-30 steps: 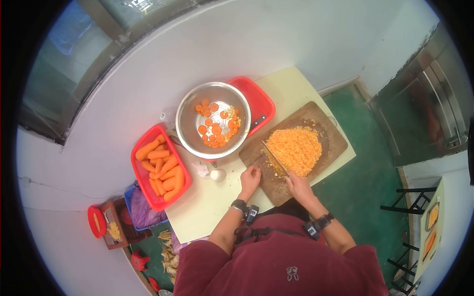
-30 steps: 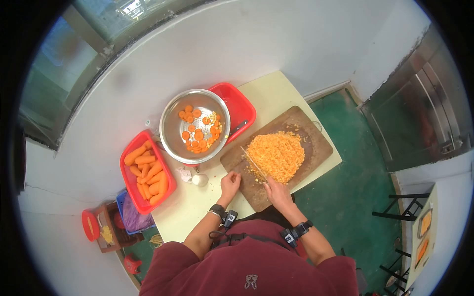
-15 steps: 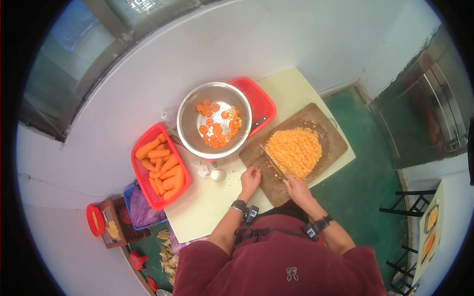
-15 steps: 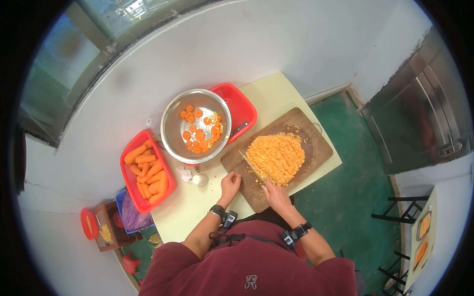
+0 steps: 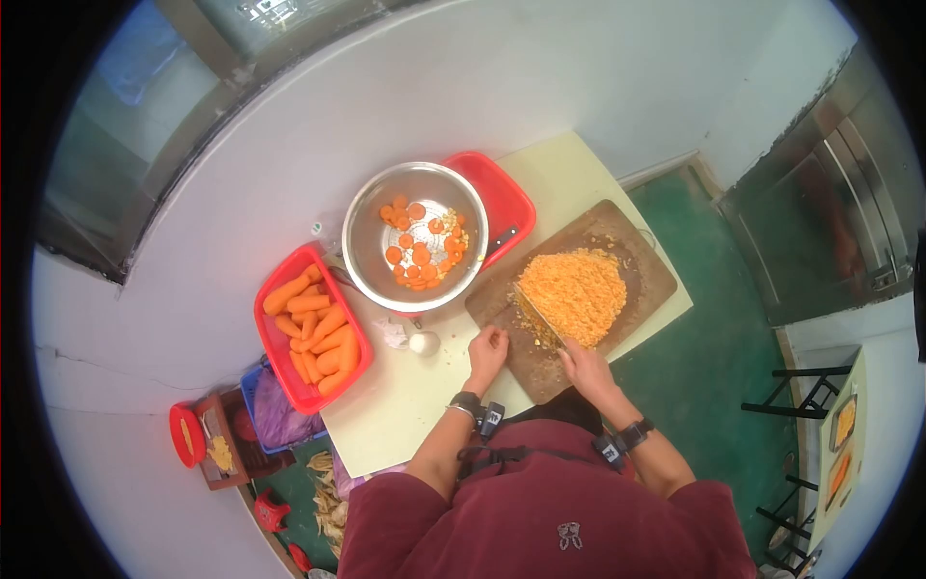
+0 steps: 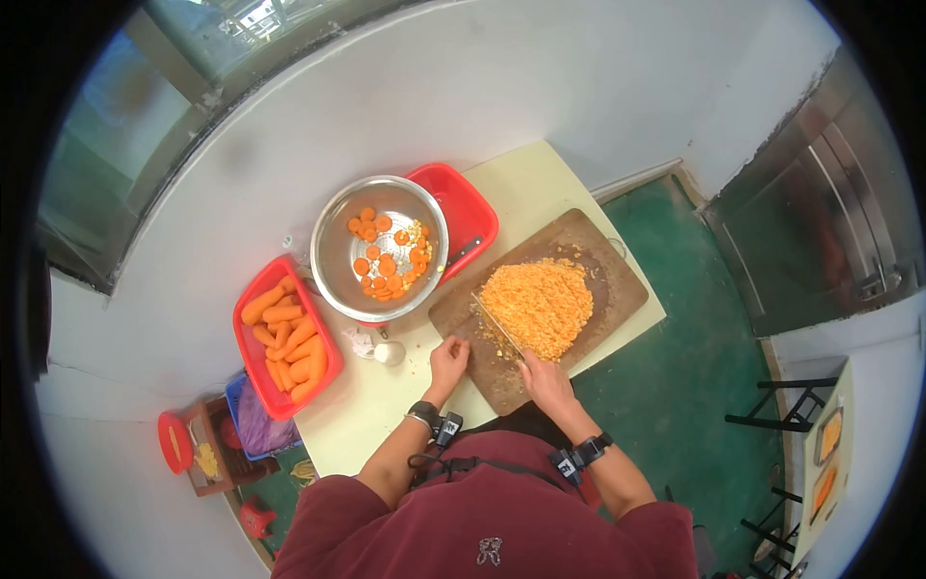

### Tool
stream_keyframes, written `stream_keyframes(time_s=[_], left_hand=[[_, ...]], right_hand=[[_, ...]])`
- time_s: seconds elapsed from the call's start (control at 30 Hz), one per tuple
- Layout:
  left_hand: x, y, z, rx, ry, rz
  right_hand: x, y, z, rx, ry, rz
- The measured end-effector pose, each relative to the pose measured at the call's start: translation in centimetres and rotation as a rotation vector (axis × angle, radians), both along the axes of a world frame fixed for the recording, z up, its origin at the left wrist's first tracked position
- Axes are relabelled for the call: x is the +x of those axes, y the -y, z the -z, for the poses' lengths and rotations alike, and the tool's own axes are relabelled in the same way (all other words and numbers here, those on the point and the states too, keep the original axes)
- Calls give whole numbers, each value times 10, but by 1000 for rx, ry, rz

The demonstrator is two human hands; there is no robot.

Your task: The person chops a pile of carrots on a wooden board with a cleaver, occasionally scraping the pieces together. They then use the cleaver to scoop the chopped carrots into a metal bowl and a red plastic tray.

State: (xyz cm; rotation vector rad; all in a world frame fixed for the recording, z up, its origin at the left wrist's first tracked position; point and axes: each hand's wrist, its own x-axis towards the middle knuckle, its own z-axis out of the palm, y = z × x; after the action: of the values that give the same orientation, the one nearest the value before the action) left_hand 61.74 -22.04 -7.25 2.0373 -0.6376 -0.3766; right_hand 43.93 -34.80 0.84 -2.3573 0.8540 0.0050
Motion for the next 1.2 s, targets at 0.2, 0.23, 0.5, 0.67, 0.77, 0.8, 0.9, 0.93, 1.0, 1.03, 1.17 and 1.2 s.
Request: stream_keyframes(time_s=[0.2, 0.23, 0.5, 0.67, 0.77, 0.8, 0.9, 0.93, 1.0, 1.03, 1.17, 1.2], left_hand=[[0, -1, -3, -2, -19, 6], [0, -1, -3, 1, -19, 9], [1, 0, 0, -6, 24, 3], [1, 0, 1, -10, 39, 11], [2, 0, -2, 12, 24, 13], [2, 0, -4, 17, 13, 12], [1, 0, -1, 15, 14, 15], [1, 0, -1, 7, 31, 13], [2, 0, 0, 9, 11, 13], [2, 0, -2, 11, -11, 13], [1, 0, -2, 13, -6, 17], [1, 0, -2, 6, -3, 16]], right_hand=[[-1, 1, 2, 27, 50, 20], [-1, 1, -2, 45, 70, 20], [2, -1, 5, 59, 80, 2], [4, -3, 13, 35, 56, -25], [3, -6, 5, 20, 130, -37], [3, -7, 6, 20, 130, -37], [1, -8, 9, 39, 40, -52], [1, -8, 8, 31, 38, -50], [1, -8, 5, 25, 36, -49], [1, -7, 3, 45, 49, -25], [-1, 1, 10, 18, 31, -26], [-3, 1, 11, 18, 31, -26]])
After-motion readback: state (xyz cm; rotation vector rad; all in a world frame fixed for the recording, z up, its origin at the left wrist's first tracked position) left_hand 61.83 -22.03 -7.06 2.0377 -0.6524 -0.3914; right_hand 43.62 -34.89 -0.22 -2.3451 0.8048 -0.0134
